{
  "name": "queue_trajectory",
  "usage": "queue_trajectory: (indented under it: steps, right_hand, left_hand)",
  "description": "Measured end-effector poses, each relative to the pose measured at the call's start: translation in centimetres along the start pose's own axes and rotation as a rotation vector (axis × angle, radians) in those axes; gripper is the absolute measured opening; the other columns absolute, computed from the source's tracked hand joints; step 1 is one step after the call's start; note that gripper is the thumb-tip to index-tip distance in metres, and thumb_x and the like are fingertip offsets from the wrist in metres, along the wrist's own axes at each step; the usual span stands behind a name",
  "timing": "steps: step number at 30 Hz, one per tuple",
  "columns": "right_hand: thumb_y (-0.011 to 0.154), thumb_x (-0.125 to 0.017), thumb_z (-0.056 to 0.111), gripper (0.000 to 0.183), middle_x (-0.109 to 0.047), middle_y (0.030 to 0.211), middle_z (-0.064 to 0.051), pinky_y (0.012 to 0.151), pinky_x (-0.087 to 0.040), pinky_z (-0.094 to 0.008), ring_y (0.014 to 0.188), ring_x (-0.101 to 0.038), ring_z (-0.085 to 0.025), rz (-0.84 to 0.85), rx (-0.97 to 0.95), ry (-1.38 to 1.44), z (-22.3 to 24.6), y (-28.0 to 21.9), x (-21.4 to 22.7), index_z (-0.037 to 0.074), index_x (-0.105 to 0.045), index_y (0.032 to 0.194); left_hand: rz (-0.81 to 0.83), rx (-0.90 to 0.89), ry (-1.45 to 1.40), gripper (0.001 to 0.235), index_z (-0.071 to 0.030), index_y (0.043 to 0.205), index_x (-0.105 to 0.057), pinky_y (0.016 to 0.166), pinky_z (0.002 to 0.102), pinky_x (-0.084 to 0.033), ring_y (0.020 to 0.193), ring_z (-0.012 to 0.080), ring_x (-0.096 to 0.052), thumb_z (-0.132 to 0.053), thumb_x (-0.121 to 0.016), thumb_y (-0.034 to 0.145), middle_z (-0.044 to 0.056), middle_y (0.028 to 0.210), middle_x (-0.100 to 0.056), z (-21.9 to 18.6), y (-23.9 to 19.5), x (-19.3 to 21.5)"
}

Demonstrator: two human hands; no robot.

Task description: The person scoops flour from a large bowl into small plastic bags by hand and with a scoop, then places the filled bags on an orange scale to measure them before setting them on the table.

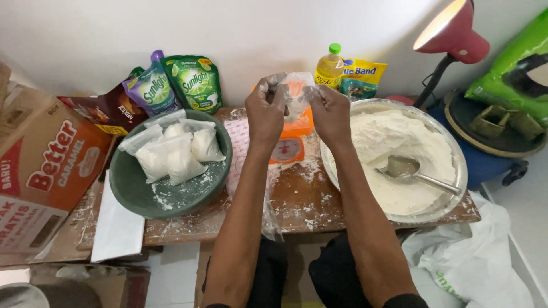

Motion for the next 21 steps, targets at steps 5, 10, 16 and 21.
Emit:
queue_trajectory:
  steps: [5,10,16,21]
  right_hand:
    - [0.105,-0.062,0.018,0.026,-0.048,0.060,0.000,0.062,-0.044,-0.029,0.068,-0.043,-0.006,-0.016,0.017,0.001,0.6,-0.9,2.5,0.008,-0.069,0.082]
    - [0.104,-0.061,0.015,0.026,-0.049,0.063,0.002,0.063,-0.044,-0.029,0.070,-0.043,-0.006,-0.048,0.009,0.010,2.7,-2.0,5.0,0.006,-0.067,0.081]
    - [0.104,-0.065,0.021,0.027,-0.049,0.059,-0.003,0.061,-0.046,-0.030,0.062,-0.044,-0.006,-0.062,-0.012,-0.043,0.7,-2.8,7.9,0.008,-0.069,0.080]
    - [0.100,-0.060,0.014,0.023,-0.047,0.060,-0.008,0.062,-0.047,-0.036,0.068,-0.045,-0.009,-0.038,-0.062,-0.062,2.2,-3.7,9.9,0.005,-0.072,0.083]
  left_hand:
    - [0.025,0.001,-0.055,0.018,0.002,0.112,-0.070,0.046,0.027,-0.052,0.049,0.0130,-0.060,-0.005,-0.065,0.096,0.010,0.079,-0.063,-1.7,-1.2,-1.6]
    - [0.051,0.022,-0.104,0.018,0.002,0.112,-0.070,0.042,0.027,-0.050,0.049,0.0133,-0.059,-0.004,-0.067,0.095,0.010,0.080,-0.062,-1.3,-2.2,-3.2]
    - [0.118,0.112,-0.156,0.021,0.006,0.113,-0.069,0.041,0.026,-0.048,0.055,0.0154,-0.059,-0.004,-0.067,0.096,0.011,0.082,-0.058,-2.1,-4.2,-5.3]
    - [0.196,0.170,-0.084,0.023,0.008,0.115,-0.068,0.036,0.025,-0.043,0.043,0.0146,-0.055,-0.007,-0.065,0.098,0.014,0.070,-0.057,-1.1,-5.1,-7.0]
Point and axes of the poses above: each hand's wrist, its own y-axis towards the middle knuckle, its own x-axis out of the back of the hand, z = x × y, the point moved 6 cm from there along y, towards the middle knuckle
